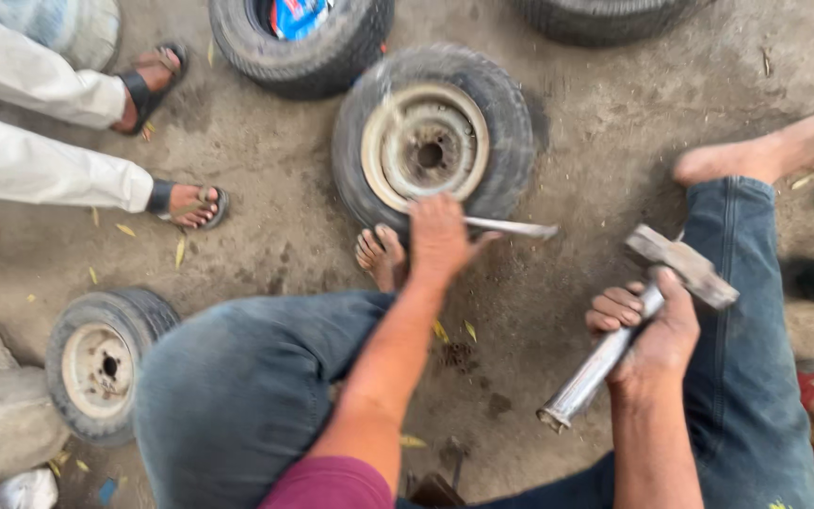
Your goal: The person sits on the ground and hammers a pry bar around the wheel to break the tire bead loose from the rim, then works the tire off the rim by hand. They pull the inner tube out of the tire, inflate it with an air hose, and press a patch onto the tube.
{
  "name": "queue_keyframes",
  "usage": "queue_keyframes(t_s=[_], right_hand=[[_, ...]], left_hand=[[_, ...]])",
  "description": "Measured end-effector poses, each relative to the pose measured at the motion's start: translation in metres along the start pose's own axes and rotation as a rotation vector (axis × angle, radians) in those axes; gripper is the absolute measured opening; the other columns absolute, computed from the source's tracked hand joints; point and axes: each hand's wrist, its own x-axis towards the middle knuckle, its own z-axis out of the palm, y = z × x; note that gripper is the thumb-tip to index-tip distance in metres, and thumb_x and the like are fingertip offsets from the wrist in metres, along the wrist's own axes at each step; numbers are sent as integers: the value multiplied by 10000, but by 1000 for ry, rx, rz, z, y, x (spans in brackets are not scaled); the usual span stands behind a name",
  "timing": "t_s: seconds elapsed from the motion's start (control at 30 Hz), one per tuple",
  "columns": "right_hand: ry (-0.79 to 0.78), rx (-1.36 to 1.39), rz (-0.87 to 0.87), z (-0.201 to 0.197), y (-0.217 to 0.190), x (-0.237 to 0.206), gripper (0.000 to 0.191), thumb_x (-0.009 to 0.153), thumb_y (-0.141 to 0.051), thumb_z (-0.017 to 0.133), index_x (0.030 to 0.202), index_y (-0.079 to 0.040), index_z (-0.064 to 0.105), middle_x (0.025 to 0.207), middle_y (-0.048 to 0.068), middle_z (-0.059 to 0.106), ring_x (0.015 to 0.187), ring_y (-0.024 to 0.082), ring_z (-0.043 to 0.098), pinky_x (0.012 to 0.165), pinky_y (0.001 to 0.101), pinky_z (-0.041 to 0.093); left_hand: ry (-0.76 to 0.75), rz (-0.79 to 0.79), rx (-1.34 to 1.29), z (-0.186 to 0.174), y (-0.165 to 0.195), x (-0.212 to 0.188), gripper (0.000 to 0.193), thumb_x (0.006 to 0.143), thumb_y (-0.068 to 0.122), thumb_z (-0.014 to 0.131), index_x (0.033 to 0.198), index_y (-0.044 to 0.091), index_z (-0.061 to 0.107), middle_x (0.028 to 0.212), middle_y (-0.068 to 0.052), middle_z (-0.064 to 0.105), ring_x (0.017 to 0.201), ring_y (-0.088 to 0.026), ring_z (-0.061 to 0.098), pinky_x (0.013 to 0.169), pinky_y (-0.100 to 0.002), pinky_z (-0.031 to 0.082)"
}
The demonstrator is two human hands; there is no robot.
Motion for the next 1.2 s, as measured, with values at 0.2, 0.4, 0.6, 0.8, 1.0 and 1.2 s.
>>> queue_keyframes(t_s=[0.2,0.4,0.6,0.8,1.0,1.2], right_hand=[[-230,28,-234,-18,-34,-10,422,1130,-424,594,860,-121,480,770,-29,400,658,97,388,633,276,361],[-221,-109,-608,-45,-84,-8,352,1159,-404,556,896,-175,506,752,-55,413,683,91,405,718,318,379],[192,-482,-550,-36,14,28,177,947,-331,641,915,-167,582,622,-9,485,478,147,471,440,347,432],[204,-490,15,-1,49,17,357,946,-423,654,806,-145,480,579,-46,391,480,111,406,440,262,368],[18,-371,-384,14,-16,2,335,990,-436,624,848,-178,465,590,-30,359,506,129,369,473,310,332],[196,-407,-170,-15,48,19,337,951,-419,672,837,-198,443,631,-37,404,517,141,408,494,308,364]], left_hand=[[429,-208,238,-25,114,46,917,770,510,695,1453,-59,470,1446,-298,496,1330,-476,413,1085,-643,298],[126,245,-305,-30,106,15,367,876,356,709,1084,63,638,1091,-152,691,1141,-352,615,977,-505,445],[30,336,-147,-20,105,4,306,899,405,703,766,131,732,765,-108,717,832,-315,694,793,-491,477],[-140,317,-122,-35,81,2,106,797,233,708,846,145,741,883,-106,734,908,-323,688,848,-491,486],[-14,330,-192,-34,60,-4,147,775,248,745,861,139,695,928,-100,704,1002,-315,643,918,-488,457],[22,367,-205,-20,55,-5,226,710,235,779,891,134,689,951,-87,702,1009,-309,632,899,-475,457]])
